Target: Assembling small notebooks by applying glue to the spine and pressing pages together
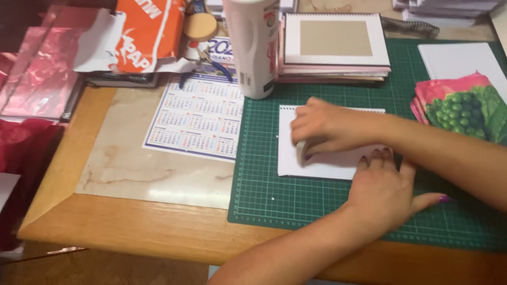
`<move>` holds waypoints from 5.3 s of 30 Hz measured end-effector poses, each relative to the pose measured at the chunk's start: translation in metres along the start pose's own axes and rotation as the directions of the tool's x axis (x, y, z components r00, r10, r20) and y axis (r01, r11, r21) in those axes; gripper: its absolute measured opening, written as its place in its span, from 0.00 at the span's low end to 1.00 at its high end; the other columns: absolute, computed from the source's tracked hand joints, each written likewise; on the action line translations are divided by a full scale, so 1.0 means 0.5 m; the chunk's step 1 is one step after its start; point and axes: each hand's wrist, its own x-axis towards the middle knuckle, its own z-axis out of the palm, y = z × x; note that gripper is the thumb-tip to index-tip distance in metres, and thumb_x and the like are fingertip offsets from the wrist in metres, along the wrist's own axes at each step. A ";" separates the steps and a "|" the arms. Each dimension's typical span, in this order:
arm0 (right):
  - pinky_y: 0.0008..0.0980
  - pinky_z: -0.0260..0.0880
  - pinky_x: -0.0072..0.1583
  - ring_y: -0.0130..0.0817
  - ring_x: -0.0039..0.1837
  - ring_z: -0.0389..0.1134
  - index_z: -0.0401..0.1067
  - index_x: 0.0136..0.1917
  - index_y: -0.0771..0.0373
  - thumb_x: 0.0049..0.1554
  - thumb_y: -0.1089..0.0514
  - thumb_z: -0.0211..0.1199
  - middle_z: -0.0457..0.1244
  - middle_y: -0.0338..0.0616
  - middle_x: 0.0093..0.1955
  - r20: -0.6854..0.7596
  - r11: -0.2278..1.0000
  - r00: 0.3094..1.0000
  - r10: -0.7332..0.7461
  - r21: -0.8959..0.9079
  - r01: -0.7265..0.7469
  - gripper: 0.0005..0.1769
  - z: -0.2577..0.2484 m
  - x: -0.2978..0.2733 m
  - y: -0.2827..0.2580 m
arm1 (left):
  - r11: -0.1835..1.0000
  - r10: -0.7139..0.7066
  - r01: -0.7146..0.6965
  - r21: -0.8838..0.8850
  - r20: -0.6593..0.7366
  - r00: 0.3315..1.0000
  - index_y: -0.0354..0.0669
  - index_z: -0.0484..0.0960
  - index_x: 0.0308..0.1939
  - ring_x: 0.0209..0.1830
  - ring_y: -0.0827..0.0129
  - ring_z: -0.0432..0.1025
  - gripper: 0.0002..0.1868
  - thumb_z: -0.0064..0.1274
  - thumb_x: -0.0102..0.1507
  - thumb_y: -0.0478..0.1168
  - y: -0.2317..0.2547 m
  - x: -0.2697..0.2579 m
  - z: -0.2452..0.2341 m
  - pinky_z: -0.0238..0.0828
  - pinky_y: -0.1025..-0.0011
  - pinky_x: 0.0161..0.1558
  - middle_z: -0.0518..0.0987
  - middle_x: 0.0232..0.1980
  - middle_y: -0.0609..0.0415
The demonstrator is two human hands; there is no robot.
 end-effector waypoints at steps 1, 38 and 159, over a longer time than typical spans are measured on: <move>0.40 0.50 0.50 0.33 0.46 0.60 0.71 0.41 0.45 0.60 0.43 0.63 0.63 0.28 0.41 0.001 1.000 1.000 -0.006 -0.007 0.006 0.09 -0.019 -0.005 0.006 | 1.000 0.000 0.000 0.004 -0.008 1.000 0.41 0.77 0.65 0.55 0.41 0.70 0.48 0.31 0.56 0.73 -0.009 0.003 -0.007 0.62 0.54 0.56 0.76 0.60 0.27; 0.42 0.49 0.47 0.37 0.43 0.57 0.68 0.41 0.49 0.60 0.49 0.64 0.61 0.27 0.37 -0.114 0.981 0.993 0.039 -0.187 -0.060 0.09 0.086 0.056 -0.016 | 0.987 0.032 0.008 -0.158 0.249 0.968 0.40 0.70 0.73 0.72 0.45 0.64 0.53 0.28 0.56 0.72 -0.065 0.013 -0.037 0.55 0.51 0.71 0.73 0.72 0.43; 0.35 0.71 0.52 0.33 0.49 0.69 0.64 0.69 0.58 0.58 0.65 0.57 0.68 0.46 0.51 -0.524 0.524 0.071 0.849 0.815 -0.248 0.26 0.198 -0.280 0.098 | 0.971 -0.100 0.083 -0.225 -0.065 0.993 0.52 0.84 0.39 0.32 0.65 0.73 0.12 0.48 0.71 0.49 -0.376 0.087 -0.214 0.72 0.67 0.35 0.71 0.29 0.61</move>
